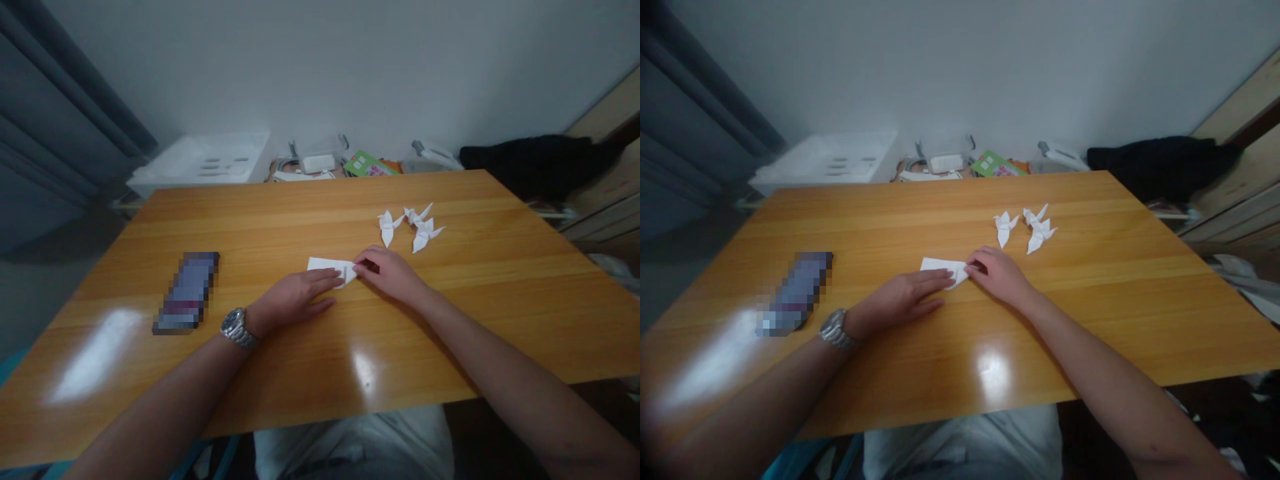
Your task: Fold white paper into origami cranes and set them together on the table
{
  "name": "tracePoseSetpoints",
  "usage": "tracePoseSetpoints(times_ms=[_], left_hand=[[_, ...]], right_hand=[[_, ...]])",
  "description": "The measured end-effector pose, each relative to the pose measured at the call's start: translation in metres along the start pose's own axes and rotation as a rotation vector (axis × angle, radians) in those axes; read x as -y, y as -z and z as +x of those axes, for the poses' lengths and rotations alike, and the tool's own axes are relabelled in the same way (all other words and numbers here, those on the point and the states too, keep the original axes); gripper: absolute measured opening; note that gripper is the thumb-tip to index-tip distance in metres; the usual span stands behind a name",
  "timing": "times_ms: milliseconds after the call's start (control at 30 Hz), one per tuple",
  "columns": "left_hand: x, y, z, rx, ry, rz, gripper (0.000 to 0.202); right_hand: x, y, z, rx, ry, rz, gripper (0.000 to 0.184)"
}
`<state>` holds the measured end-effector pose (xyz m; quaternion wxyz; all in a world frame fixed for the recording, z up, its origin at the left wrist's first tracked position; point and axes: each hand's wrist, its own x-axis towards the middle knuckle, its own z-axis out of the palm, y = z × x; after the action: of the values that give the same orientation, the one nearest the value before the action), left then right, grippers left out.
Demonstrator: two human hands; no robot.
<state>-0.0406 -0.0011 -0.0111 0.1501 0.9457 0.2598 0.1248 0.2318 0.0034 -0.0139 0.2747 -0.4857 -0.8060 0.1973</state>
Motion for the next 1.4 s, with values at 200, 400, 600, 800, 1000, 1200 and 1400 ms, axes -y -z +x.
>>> tracePoseSetpoints(times_ms=[200, 400, 600, 800, 1000, 1200, 1400], left_hand=[[-0.005, 0.003, 0.001, 0.018, -0.040, -0.041, 0.036], [-0.005, 0.008, 0.002, -0.017, -0.082, 0.016, 0.033], [-0.008, 0.006, 0.002, -0.047, -0.046, -0.004, 0.042], [-0.009, 0.008, 0.002, -0.023, -0.051, 0.049, 0.042], [-0.009, 0.009, 0.003, 0.009, -0.050, 0.065, 0.041], [-0.011, 0.008, 0.003, 0.019, -0.031, 0.075, 0.041], [-0.013, 0.008, 0.004, 0.016, -0.026, 0.088, 0.041]], right_hand=[[-0.001, -0.001, 0.000, -0.026, -0.018, 0.025, 0.008], [-0.003, -0.010, 0.001, -0.075, -0.016, -0.013, 0.009], [-0.003, -0.015, 0.002, -0.115, -0.018, -0.054, 0.006], [0.000, -0.016, 0.004, -0.114, -0.038, -0.101, 0.005], [-0.001, -0.018, 0.005, -0.110, -0.045, -0.123, 0.007], [-0.001, -0.019, 0.005, -0.114, -0.051, -0.144, 0.005], [0.006, -0.016, 0.005, -0.114, -0.064, -0.161, 0.005]])
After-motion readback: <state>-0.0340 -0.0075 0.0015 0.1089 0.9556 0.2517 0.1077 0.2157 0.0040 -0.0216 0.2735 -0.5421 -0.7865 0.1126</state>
